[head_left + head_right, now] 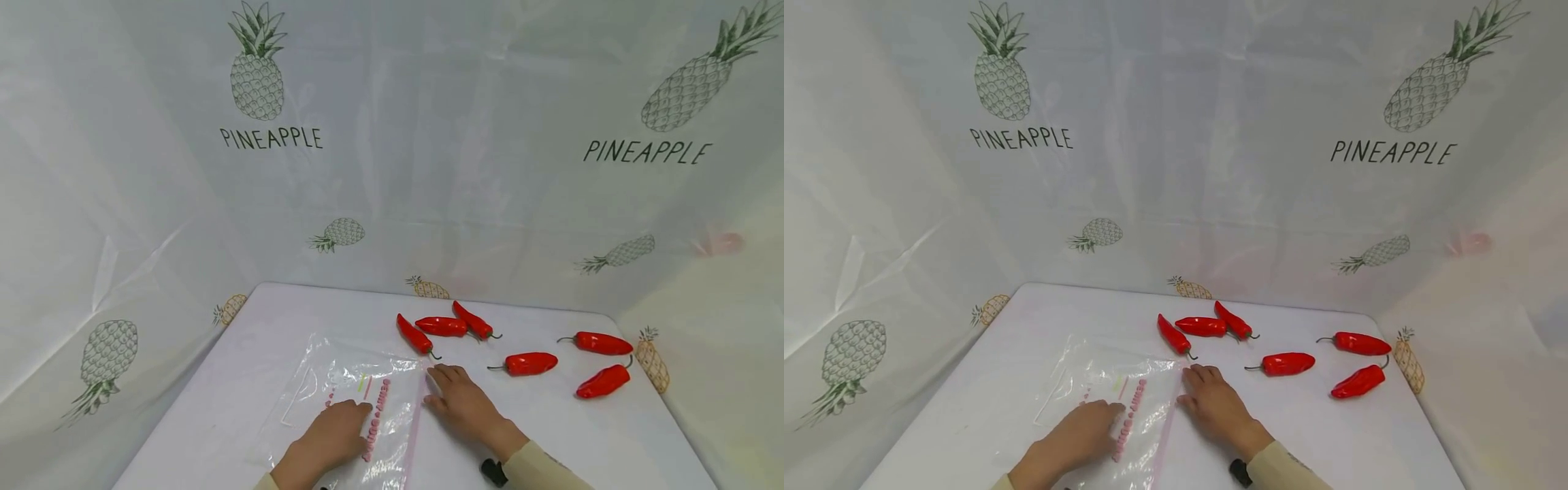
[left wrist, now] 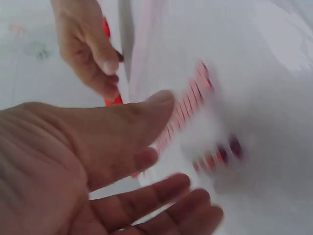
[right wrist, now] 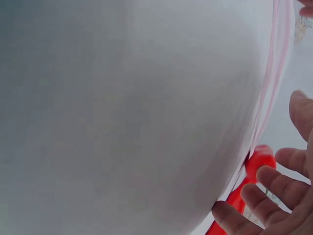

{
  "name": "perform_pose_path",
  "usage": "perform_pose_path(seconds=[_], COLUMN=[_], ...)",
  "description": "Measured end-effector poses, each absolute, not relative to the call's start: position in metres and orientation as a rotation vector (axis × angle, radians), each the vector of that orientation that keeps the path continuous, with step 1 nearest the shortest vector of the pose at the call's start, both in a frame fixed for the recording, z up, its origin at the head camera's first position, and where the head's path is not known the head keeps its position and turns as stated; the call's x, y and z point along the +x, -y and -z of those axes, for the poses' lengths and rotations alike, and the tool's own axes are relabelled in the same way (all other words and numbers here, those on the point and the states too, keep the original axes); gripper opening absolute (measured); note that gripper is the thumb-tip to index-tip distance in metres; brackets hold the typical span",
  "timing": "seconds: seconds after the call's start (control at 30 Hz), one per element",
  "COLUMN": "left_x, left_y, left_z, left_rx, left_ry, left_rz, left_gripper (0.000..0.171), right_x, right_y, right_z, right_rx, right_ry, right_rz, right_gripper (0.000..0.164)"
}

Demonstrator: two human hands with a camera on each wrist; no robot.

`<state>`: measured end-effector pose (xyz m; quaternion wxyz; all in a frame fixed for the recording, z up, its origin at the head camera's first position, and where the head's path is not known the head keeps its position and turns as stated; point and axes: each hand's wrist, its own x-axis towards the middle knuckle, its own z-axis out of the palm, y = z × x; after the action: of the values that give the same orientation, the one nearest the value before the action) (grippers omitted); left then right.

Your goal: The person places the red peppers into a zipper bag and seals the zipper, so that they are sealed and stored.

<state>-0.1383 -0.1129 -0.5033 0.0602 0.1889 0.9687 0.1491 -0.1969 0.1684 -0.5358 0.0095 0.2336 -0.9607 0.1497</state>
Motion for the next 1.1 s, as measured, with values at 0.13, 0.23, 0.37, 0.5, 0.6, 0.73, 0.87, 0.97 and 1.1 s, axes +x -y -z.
perform_pose_path(seconds=[0.13, 0.23, 0.37, 0.5, 0.6, 0.73, 0.87, 0.97, 1.1], left_x=[-0.145, -0.149, -0.152, -0.156, -0.159, -0.163, -0.164, -0.163, -0.162], left_y=[0.083, 0.060, 0.037, 0.027, 0.026, 0.030, 0.034, 0.037, 0.046], left_z=[0.503, 0.508, 0.515, 0.522, 0.528, 0.531, 0.533, 0.534, 0.538], left_rx=[0.577, 0.557, 0.521, 0.498, 0.505, 0.525, 0.470, 0.401, 0.368], left_ry=[-2.931, -2.932, -2.933, -2.958, -2.960, -2.937, -2.862, -2.793, -2.724], left_rz=[-0.541, -0.564, -0.572, -0.541, -0.537, -0.571, -0.670, -0.825, -1.041], left_gripper=[0.064, 0.076, 0.092, 0.096, 0.088, 0.073, 0.057, 0.045, 0.039], right_x=[-0.193, -0.190, -0.186, -0.181, -0.178, -0.178, -0.179, -0.181, -0.184], right_y=[-0.178, -0.183, -0.188, -0.192, -0.195, -0.196, -0.200, -0.206, -0.223], right_z=[0.533, 0.532, 0.531, 0.529, 0.529, 0.529, 0.530, 0.529, 0.524], right_rx=[0.636, 0.586, 0.535, 0.513, 0.506, 0.493, 0.447, 0.417, 0.395], right_ry=[2.988, 2.982, 2.981, 2.985, 2.979, 2.958, 2.954, 2.958, 2.938], right_rz=[-0.473, -0.477, -0.478, -0.479, -0.478, -0.468, -0.488, -0.507, -0.465], right_gripper=[0.062, 0.062, 0.063, 0.064, 0.063, 0.064, 0.070, 0.074, 0.077])
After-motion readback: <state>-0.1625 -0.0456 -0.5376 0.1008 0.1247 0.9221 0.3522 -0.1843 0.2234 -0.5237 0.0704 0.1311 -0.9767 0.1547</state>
